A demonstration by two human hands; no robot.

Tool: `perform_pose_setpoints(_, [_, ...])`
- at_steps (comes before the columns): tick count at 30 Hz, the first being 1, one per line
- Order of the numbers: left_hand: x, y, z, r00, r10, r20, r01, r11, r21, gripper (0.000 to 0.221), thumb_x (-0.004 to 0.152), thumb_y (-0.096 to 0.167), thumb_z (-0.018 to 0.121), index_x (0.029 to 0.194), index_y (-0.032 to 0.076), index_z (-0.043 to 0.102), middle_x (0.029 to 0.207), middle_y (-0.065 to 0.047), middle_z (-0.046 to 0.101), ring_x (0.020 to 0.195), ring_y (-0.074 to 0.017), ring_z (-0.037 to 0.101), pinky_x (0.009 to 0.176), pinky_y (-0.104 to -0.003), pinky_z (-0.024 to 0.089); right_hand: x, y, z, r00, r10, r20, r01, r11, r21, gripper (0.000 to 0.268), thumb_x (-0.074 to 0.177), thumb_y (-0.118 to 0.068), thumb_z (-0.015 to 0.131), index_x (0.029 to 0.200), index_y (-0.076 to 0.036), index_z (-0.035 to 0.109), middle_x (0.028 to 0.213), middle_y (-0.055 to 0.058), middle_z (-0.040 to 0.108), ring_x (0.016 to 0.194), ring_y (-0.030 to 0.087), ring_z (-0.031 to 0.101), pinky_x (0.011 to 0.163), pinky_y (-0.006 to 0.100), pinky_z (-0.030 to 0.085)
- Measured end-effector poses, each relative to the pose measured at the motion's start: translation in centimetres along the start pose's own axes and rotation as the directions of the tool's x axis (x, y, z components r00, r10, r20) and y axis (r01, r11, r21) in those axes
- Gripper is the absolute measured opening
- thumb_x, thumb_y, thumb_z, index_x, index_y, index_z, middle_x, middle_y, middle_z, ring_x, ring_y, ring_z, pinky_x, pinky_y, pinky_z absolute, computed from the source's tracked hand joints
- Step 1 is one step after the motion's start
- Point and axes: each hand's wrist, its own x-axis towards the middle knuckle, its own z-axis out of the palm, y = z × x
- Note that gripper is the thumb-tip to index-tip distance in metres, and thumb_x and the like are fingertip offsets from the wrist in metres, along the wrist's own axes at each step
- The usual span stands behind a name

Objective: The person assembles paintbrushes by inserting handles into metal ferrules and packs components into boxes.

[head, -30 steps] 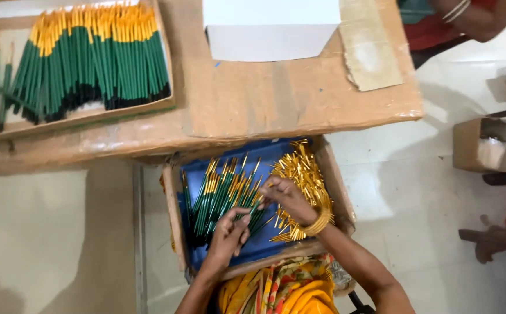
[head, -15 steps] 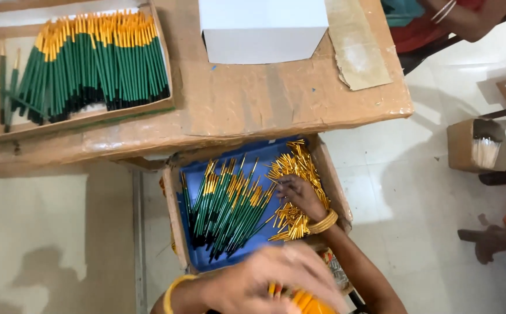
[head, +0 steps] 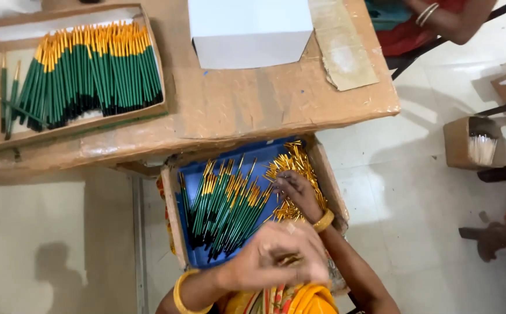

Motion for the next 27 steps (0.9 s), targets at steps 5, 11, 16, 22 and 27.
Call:
perform_pose_setpoints(5, [1.5, -9.5, -0.9, 0.786, 0.258, -0.562, 0.051, 0.879, 0.474, 0.058, 0.091, 0.023, 0.078, 0.136, 0.000, 0.050, 0.133, -0.016, 0.060, 0.128, -0.0270, 0.057, 0.109, -0.040, 0.045, -2.5, -6.7, 2.6, 0.831, -0.472, -0.295, 0.520, 0.847, 0.111, 0.023, 0.112, -0.016, 0.058, 0.128, 0.000, 0.061, 0.100, 0.009, 0.073, 0.088, 0.014, 0.070, 0.076, 0.026, 0.059])
perform_pose_setpoints(11, [3.9, -16.0, -1.7, 0.720, 0.111, -0.685, -0.221, 0.972, -0.075, 0.082, 0.096, 0.025, 0.071, 0.159, 0.003, 0.023, 0.153, -0.012, 0.043, 0.140, -0.0230, 0.045, 0.117, -0.040, 0.038, 0.3, -20.0, 8.0, 0.664, -0.735, -0.134, 0.626, 0.645, -0.438, 0.055, 0.101, -0.012, 0.069, 0.148, 0.001, 0.044, 0.146, 0.022, 0.054, 0.136, 0.034, 0.052, 0.111, 0.042, 0.044])
perform_pose_setpoints(16, [4.3, -17.1, -3.1, 0.689, 0.044, -0.723, -0.294, 0.929, -0.223, 0.079, 0.094, 0.023, 0.072, 0.158, 0.002, 0.031, 0.154, -0.009, 0.046, 0.142, -0.0199, 0.044, 0.121, -0.035, 0.034, 5.5, -19.4, 8.9, 0.598, -0.801, 0.022, 0.607, 0.435, -0.665, 0.071, 0.095, -0.016, 0.077, 0.153, 0.001, 0.038, 0.154, 0.025, 0.047, 0.144, 0.042, 0.045, 0.122, 0.049, 0.036])
perform_pose_setpoints(22, [2.4, -14.0, -0.8, 0.891, -0.075, -0.447, -0.035, 0.972, -0.233, 0.078, 0.091, 0.023, 0.075, 0.153, 0.000, 0.034, 0.147, -0.012, 0.052, 0.139, -0.0206, 0.049, 0.119, -0.037, 0.038, 4.3, -20.9, 10.0, 0.501, -0.860, -0.093, 0.629, 0.436, -0.644, 0.066, 0.098, -0.014, 0.076, 0.153, -0.002, 0.042, 0.156, 0.021, 0.049, 0.147, 0.039, 0.046, 0.124, 0.049, 0.038])
perform_pose_setpoints(27, [2.2, -18.3, -0.4, 0.899, -0.050, -0.436, -0.014, 0.989, -0.144, 0.078, 0.092, 0.028, 0.076, 0.152, -0.003, 0.036, 0.147, -0.013, 0.052, 0.137, -0.0216, 0.050, 0.119, -0.037, 0.039, 6.0, -19.4, 9.6, 0.175, -0.985, -0.002, 0.538, 0.097, -0.837, 0.053, 0.099, -0.010, 0.073, 0.147, -0.006, 0.048, 0.151, 0.016, 0.052, 0.145, 0.036, 0.048, 0.125, 0.049, 0.038])
